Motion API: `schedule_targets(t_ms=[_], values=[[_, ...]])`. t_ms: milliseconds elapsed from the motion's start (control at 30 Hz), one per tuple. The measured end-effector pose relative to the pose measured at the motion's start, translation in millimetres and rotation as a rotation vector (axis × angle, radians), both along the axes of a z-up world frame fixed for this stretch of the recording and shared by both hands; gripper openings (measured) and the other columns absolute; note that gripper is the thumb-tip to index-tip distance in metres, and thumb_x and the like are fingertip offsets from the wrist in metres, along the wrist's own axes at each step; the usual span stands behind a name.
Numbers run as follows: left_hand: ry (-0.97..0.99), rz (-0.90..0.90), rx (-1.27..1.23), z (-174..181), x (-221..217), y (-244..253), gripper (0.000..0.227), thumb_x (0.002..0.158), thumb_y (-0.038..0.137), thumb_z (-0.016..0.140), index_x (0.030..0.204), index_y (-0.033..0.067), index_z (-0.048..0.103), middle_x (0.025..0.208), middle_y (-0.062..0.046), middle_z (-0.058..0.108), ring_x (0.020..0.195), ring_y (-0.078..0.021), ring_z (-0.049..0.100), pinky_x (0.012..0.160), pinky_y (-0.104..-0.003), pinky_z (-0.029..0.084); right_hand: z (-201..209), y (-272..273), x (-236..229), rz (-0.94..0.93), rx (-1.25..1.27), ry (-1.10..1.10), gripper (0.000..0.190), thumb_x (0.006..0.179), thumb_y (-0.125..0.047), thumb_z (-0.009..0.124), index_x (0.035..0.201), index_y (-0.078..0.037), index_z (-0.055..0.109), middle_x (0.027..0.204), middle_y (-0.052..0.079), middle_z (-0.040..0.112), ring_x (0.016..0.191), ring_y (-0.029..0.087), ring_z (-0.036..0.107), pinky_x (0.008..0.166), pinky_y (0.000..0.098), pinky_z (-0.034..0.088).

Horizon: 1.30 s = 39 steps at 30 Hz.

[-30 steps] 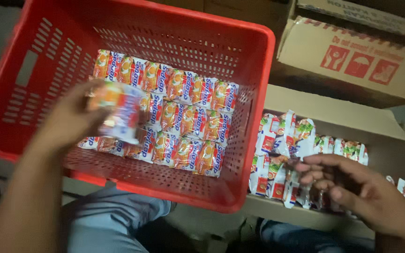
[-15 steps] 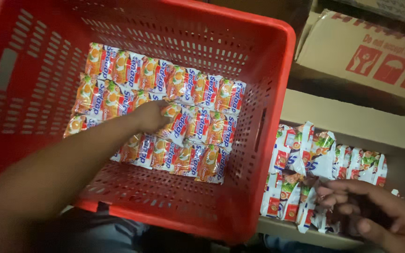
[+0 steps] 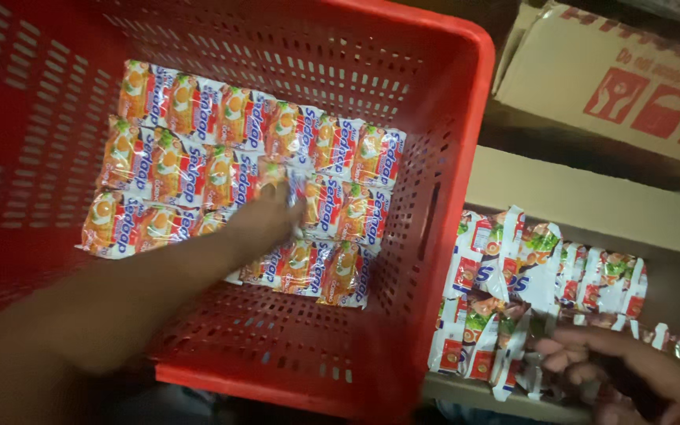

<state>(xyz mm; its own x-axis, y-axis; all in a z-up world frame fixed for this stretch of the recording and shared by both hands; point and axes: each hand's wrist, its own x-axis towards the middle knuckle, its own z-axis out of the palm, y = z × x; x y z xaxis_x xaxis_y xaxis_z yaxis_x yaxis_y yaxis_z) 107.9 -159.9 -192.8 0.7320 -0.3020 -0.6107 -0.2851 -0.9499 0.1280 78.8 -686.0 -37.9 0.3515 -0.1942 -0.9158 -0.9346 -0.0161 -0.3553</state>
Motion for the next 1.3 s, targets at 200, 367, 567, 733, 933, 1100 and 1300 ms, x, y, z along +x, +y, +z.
schedule_targets(t_ms=[200, 367, 567, 733, 933, 1100, 1300], values=[[-0.091, -0.060, 0.002, -23, 7, 23, 0.077, 0.093, 0.001, 0.067, 0.162, 0.0000, 0.032, 0.155, -0.027, 0.043, 0.131, -0.0432, 0.051, 0.074, -0.049, 0.070, -16, -48, -20, 0.747, 0.359, -0.649, 0.076, 0.079, -0.001, 0.082, 0.153, 0.003, 0.066, 0.146, 0.022, 0.089, 0.117, 0.029, 0.090, 0.091, 0.0374, 0.068], [-0.092, -0.105, -0.031, -23, 3, 29, 0.073, 0.090, -0.005, 0.070, 0.157, -0.0008, 0.040, 0.147, -0.021, 0.049, 0.124, -0.0401, 0.051, 0.063, -0.045, 0.070, -19, -51, -21, 0.789, 0.384, -0.586, 0.087, 0.076, -0.013, 0.094, 0.156, -0.001, 0.063, 0.152, 0.019, 0.085, 0.122, 0.027, 0.089, 0.095, 0.0388, 0.069], [0.082, -0.059, -0.093, 1, 21, 30, 0.075, 0.104, 0.044, 0.061, 0.163, 0.0039, 0.037, 0.158, -0.024, 0.042, 0.145, -0.0430, 0.042, 0.106, -0.060, 0.060, -6, -39, -26, 0.688, 0.097, -0.480, 0.078, 0.075, 0.005, 0.083, 0.151, -0.009, 0.076, 0.145, 0.010, 0.095, 0.103, 0.024, 0.089, 0.084, 0.0392, 0.069], [-0.260, -0.090, -0.102, -6, 62, 40, 0.069, 0.114, 0.045, 0.034, 0.176, 0.0190, 0.019, 0.175, -0.021, 0.031, 0.158, -0.0561, 0.024, 0.116, -0.070, 0.040, -14, -49, -19, 0.854, 0.178, -0.584, 0.092, 0.070, -0.033, 0.091, 0.156, -0.009, 0.067, 0.149, 0.009, 0.091, 0.102, 0.018, 0.091, 0.091, 0.0300, 0.067], [0.103, 0.229, 0.061, 13, 90, 19, 0.097, 0.104, 0.066, 0.055, 0.177, 0.0394, -0.003, 0.183, 0.003, -0.025, 0.165, -0.0462, -0.020, 0.119, -0.087, 0.018, -20, -47, -14, 0.849, 0.145, -0.612, 0.091, 0.067, -0.019, 0.092, 0.153, -0.007, 0.067, 0.147, 0.010, 0.090, 0.125, 0.026, 0.093, 0.097, 0.0418, 0.077], [0.097, 0.200, 0.071, 18, 86, 24, 0.100, 0.103, 0.066, 0.057, 0.177, 0.0384, -0.005, 0.185, -0.001, -0.019, 0.166, -0.0458, -0.015, 0.120, -0.082, 0.027, -36, -69, -11, 0.924, 0.174, -0.594, 0.095, 0.069, -0.032, 0.090, 0.157, -0.010, 0.061, 0.155, 0.008, 0.083, 0.130, 0.023, 0.091, 0.098, 0.0391, 0.077], [0.113, 0.167, 0.185, 40, 92, 13, 0.103, 0.100, 0.076, 0.049, 0.177, 0.0385, -0.007, 0.185, 0.003, -0.020, 0.168, -0.0447, -0.010, 0.118, -0.076, 0.037, -18, -49, -18, 0.894, 0.079, -0.708, 0.090, 0.069, -0.033, 0.085, 0.153, -0.006, 0.065, 0.146, 0.009, 0.089, 0.127, 0.022, 0.091, 0.101, 0.0378, 0.074]])
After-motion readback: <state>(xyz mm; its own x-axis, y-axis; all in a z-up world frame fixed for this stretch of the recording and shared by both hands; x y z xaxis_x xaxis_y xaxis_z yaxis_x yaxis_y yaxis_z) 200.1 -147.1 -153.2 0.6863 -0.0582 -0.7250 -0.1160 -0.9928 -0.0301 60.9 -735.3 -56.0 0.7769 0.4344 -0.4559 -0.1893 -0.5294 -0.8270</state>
